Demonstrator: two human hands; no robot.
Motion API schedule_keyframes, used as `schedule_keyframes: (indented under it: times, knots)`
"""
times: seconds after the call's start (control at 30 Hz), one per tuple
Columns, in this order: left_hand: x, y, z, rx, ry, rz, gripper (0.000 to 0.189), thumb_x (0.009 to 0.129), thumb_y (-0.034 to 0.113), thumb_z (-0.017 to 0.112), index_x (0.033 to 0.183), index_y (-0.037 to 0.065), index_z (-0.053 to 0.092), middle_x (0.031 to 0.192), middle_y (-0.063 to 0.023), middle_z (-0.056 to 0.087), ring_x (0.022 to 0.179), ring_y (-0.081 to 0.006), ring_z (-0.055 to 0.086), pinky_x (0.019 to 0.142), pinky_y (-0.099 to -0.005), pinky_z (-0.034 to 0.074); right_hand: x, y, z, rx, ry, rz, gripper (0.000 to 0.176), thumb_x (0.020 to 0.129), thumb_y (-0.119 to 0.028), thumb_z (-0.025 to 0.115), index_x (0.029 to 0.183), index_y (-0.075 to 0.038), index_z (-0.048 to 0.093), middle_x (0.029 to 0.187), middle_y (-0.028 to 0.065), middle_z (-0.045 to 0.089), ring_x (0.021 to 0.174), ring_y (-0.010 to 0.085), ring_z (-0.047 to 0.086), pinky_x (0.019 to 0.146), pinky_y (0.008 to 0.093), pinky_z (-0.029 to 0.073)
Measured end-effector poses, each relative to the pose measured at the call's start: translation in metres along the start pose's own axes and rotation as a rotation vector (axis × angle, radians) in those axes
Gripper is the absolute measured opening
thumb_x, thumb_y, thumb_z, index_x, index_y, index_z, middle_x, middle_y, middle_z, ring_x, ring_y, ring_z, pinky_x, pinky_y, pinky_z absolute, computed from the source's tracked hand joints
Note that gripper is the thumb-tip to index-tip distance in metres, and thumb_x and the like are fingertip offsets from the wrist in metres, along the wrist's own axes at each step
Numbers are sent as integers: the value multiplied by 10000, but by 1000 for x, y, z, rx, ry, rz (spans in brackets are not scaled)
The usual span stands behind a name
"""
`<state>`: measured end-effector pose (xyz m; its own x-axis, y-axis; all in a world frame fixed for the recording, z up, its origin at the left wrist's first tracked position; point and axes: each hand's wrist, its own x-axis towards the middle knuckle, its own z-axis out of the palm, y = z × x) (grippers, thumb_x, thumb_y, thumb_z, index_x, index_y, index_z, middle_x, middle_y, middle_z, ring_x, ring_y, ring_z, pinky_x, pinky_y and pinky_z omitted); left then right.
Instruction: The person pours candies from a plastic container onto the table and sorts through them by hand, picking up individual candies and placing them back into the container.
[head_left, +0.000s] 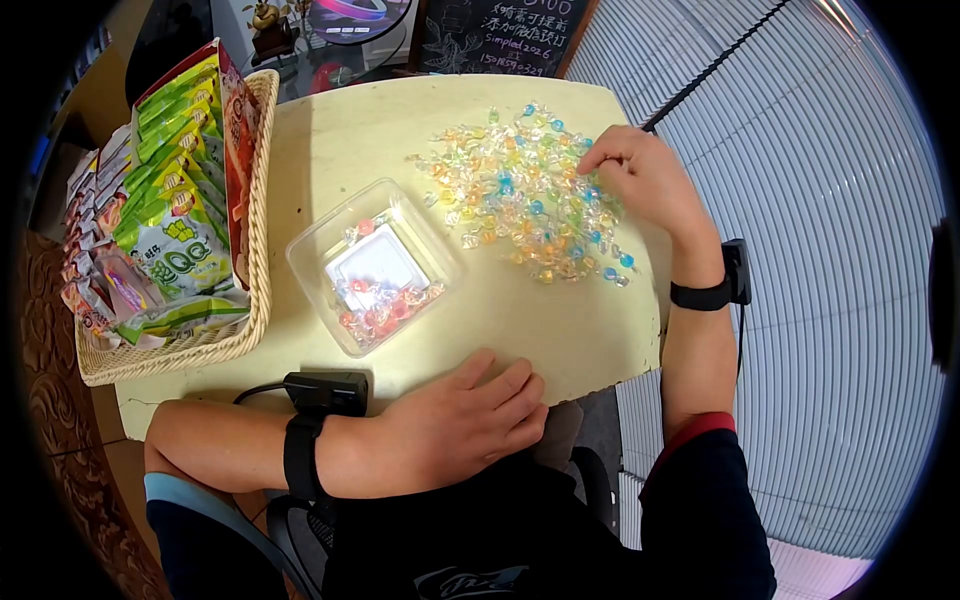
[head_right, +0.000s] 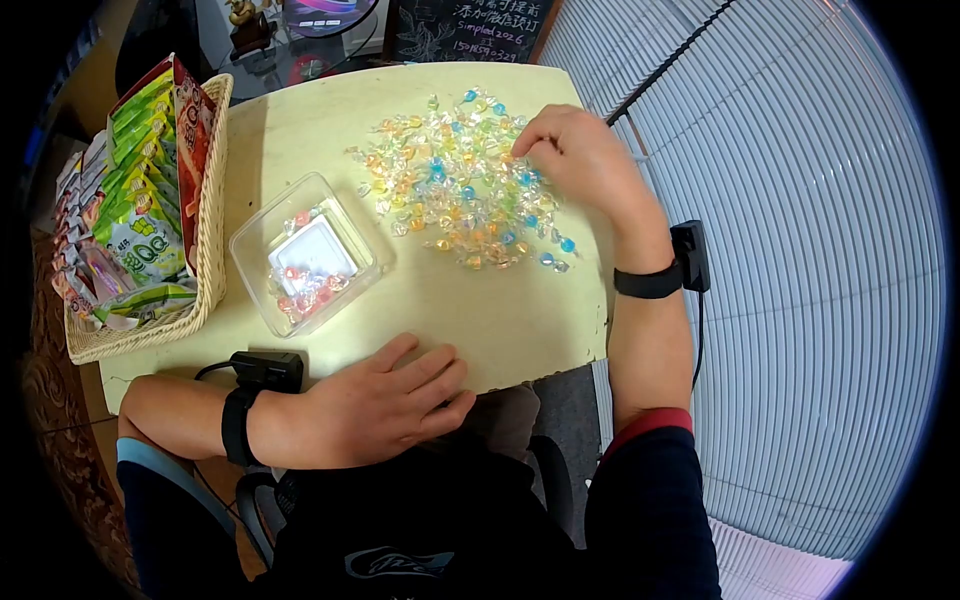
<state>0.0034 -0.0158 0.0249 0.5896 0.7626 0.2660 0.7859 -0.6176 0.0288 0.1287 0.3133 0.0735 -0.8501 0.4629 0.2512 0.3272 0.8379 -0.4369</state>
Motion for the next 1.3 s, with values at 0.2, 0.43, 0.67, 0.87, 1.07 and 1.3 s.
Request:
schedule_keyframes:
  times: [0.2, 0.43, 0.67, 0.87, 1.07, 1.3]
  knots:
    - [0, 0, 0, -8, -3, 4, 472, 991, 345, 624, 1360, 51, 625, 1386, -142, 612, 1373, -309, 538, 1139, -486, 441, -1, -4, -2, -2, -42, 39, 197, 925, -90, 636, 970, -19, 814, 951, 143, 748, 850, 303, 704, 793, 406, 562]
    - [1, 0, -2, 19, -38, 8, 477, 992, 361, 617, 1364, 63, 626, 1400, -137, 613, 1380, -309, 537, 1149, -493, 438, -3, -4, -4, 17, -146, 35, 204, 928, -120, 647, 982, -8, 809, 968, 169, 763, 868, 331, 726, 803, 412, 574]
    - [1, -1, -3, -33, -44, 12, 467, 1010, 287, 613, 1419, 62, 598, 1384, -179, 574, 1384, -336, 530, 1135, -474, 445, -3, 5, -15, -41, -189, 197, 220, 934, -141, 660, 1014, 14, 794, 920, 162, 781, 806, 266, 721, 762, 379, 566]
    - [1, -1, -3, -63, -51, 1, 476, 1002, 288, 623, 1419, 62, 600, 1384, -179, 573, 1387, -337, 529, 1138, -474, 444, -11, 7, -27, 90, -358, 152, 188, 911, -132, 709, 1036, -5, 771, 799, 55, 718, 718, 137, 644, 676, 317, 522]
    - [1, -1, -3, -79, -39, -4, 478, 985, 284, 637, 1407, 62, 603, 1367, -178, 579, 1376, -346, 538, 1133, -481, 446, -9, -3, -21, 117, -349, 155, 106, 918, -71, 742, 993, -3, 711, 774, -24, 626, 718, 75, 550, 679, 275, 481]
    - [2, -1, -4, -82, -48, 1, 472, 990, 281, 635, 1408, 64, 605, 1367, -177, 580, 1368, -345, 543, 1130, -479, 452, -7, -17, -9, 88, -377, 120, 122, 910, -89, 776, 983, -13, 714, 735, -37, 596, 673, 70, 528, 631, 275, 455]
